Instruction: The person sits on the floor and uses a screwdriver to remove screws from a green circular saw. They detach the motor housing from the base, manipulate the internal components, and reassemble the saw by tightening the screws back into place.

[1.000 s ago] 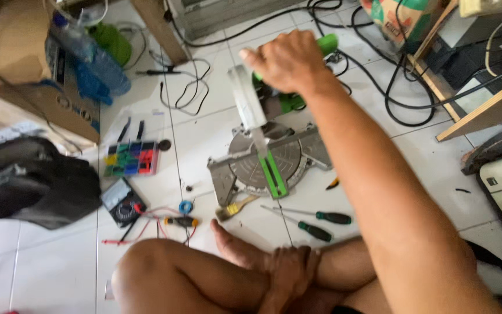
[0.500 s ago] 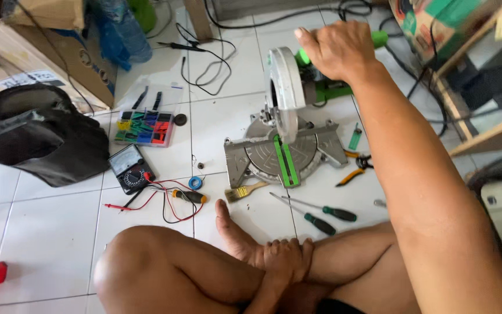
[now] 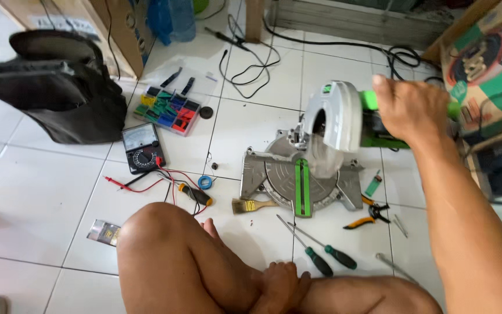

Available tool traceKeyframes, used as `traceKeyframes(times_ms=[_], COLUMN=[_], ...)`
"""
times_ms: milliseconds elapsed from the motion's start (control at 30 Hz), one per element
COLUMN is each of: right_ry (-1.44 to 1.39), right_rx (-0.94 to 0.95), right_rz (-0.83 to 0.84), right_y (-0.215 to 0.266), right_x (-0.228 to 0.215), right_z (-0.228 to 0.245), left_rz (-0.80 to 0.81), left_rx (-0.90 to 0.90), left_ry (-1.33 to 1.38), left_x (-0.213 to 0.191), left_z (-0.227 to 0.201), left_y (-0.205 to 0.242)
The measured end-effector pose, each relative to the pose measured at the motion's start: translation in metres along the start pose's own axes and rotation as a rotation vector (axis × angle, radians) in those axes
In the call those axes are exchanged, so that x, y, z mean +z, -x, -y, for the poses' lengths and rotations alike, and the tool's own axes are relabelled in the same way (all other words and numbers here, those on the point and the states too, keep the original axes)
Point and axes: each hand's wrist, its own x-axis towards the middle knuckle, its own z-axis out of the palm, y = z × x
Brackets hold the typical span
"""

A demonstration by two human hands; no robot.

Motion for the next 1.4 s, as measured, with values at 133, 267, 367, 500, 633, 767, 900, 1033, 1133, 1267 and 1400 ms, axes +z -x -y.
traceKeyframes(times_ms=[133, 267, 367, 500, 633, 767, 900, 1033, 1133, 1267, 1400], right_ry=[0.128, 0.142, 0.083, 0.138, 0.041, -0.010, -0.061, -0.024, -0.017, -0.044, -0.039], right_rx=[-0.023, -0.034, -0.123, -0.108, -0.176, -0.212, -0.202, -0.212, -0.207, -0.205, -0.233], right_rz=[-0.119, -0.198, -0.297, -0.279, -0.328, -0.359, -0.302, -0.317, -0.296, -0.238, -0.299], right_y=[0.001, 0.003, 0.004, 0.004, 0.003, 0.004, 0.001, 0.005, 0.006, 0.004, 0.003], right_x=[0.009, 0.011, 0.028, 0.027, 0.027, 0.027, 0.019, 0.024, 0.023, 0.017, 0.018], right_z=[-0.001, -0.002, -0.014, -0.012, -0.009, -0.003, 0.008, 0.001, 0.002, 0.008, 0.010], left_rz=[-0.016, 0.051, 0.048, 0.146, 0.263, 0.521, 0.714, 0.677, 0.701, 0.684, 0.687], left_rx=[-0.067, -0.291, -0.438, -0.340, -0.156, 0.095, 0.040, 0.075, 0.064, 0.140, 0.043], left_ry=[0.392, 1.289, 1.647, 1.837, 1.920, 2.046, 2.177, 2.152, 2.129, 2.076, 2.059], left_x=[-0.063, -0.138, -0.172, -0.179, -0.169, -0.185, -0.152, -0.152, -0.167, -0.165, -0.182], left_z=[-0.037, -0.095, -0.115, -0.120, -0.115, -0.098, -0.093, -0.095, -0.092, -0.088, -0.087], left_y=[-0.020, -0.065, -0.108, -0.153, -0.176, -0.154, -0.154, -0.154, -0.151, -0.157, -0.159])
